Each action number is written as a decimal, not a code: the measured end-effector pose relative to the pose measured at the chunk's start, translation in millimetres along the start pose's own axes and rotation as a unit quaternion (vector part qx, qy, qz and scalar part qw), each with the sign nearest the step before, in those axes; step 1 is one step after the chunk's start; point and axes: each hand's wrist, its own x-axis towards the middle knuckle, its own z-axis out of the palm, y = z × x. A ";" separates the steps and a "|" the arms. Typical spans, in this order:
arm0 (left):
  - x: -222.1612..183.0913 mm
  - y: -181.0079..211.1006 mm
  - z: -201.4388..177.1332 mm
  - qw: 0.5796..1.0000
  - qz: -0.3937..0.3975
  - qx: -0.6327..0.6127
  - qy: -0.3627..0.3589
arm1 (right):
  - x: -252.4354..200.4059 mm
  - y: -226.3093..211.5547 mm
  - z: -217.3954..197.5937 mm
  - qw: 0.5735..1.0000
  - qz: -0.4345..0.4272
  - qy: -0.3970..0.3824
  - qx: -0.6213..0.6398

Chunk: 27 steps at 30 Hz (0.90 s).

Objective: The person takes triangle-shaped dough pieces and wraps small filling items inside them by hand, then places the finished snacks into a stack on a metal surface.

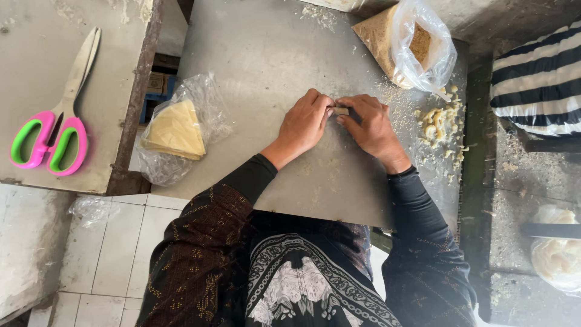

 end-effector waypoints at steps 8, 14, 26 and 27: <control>3.2 0.9 -3.0 0.999 -0.009 -0.042 0.008 | -1.0 -9.8 10.5 0.981 -0.115 0.078 -0.138; 3.8 3.1 -7.0 0.998 0.018 -0.053 0.023 | -2.3 -18.1 1.9 0.970 -0.140 0.087 -0.179; 2.4 15.3 -18.6 0.998 0.015 -0.064 0.015 | -61.9 21.1 -121.1 0.873 -0.095 0.303 -0.372; 1.8 15.3 -18.8 0.998 0.011 -0.060 0.009 | -75.6 35.6 -148.6 0.782 -0.067 0.311 -0.536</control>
